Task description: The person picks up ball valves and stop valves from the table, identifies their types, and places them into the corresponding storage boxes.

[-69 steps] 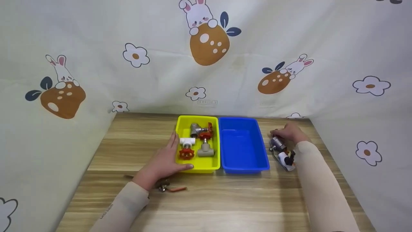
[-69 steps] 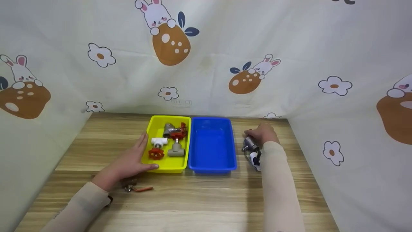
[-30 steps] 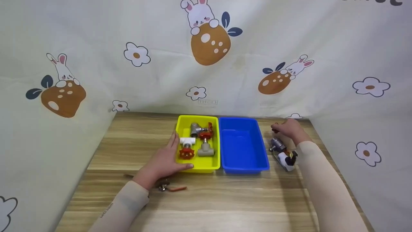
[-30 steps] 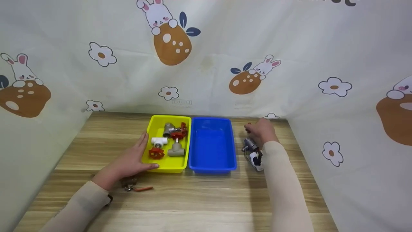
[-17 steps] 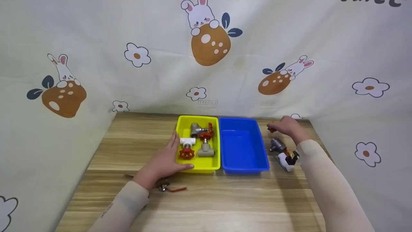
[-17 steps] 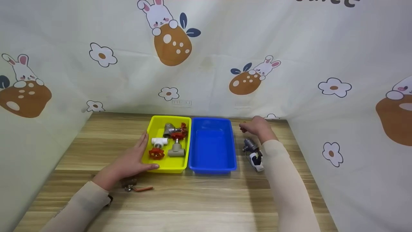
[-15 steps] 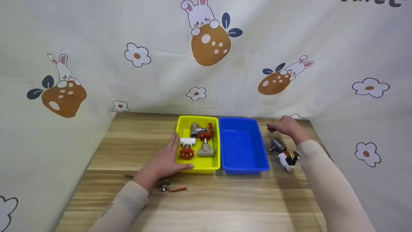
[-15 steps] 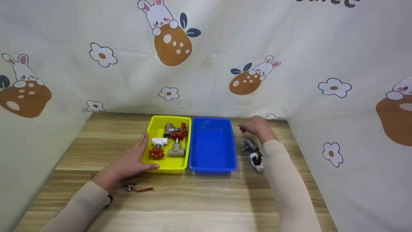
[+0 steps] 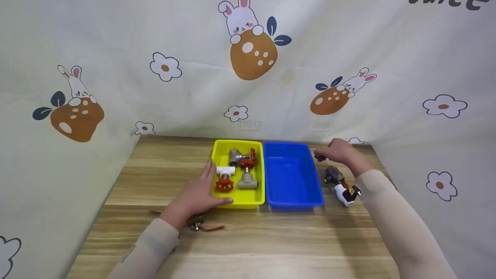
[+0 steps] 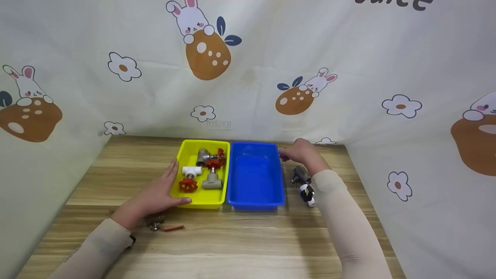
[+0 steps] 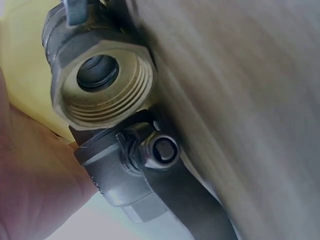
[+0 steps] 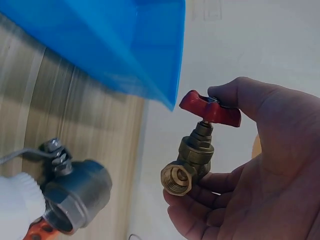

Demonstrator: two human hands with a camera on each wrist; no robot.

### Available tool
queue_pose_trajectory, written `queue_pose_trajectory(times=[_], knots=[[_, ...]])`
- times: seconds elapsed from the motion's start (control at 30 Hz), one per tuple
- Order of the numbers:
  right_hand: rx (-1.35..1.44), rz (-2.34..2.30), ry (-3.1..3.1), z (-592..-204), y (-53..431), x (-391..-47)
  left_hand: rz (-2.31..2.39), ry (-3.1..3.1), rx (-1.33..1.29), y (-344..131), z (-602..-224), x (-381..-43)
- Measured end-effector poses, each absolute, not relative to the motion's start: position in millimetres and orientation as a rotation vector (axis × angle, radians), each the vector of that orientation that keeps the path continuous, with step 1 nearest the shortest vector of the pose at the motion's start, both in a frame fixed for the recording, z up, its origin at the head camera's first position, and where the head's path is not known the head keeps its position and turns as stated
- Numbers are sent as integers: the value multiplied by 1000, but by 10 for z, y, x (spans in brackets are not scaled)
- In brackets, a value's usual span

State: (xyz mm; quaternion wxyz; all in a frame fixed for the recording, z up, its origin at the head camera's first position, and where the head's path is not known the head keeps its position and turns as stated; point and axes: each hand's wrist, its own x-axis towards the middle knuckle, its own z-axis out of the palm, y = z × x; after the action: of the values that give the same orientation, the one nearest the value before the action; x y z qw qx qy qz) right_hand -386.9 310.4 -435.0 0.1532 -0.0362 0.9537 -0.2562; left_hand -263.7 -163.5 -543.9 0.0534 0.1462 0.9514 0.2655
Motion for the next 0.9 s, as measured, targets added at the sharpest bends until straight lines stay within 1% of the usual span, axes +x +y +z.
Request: queue_pose_trajectory(times=[0.53, 0.9], knots=[[-188, -712, 2700, -4170, 2645, -3656, 806, 2871, 399, -1630, -5412, -2634], [-191, -719, 2601, -4082, 2283, -3497, 805, 2874, 391, -1626, -5416, -2628]])
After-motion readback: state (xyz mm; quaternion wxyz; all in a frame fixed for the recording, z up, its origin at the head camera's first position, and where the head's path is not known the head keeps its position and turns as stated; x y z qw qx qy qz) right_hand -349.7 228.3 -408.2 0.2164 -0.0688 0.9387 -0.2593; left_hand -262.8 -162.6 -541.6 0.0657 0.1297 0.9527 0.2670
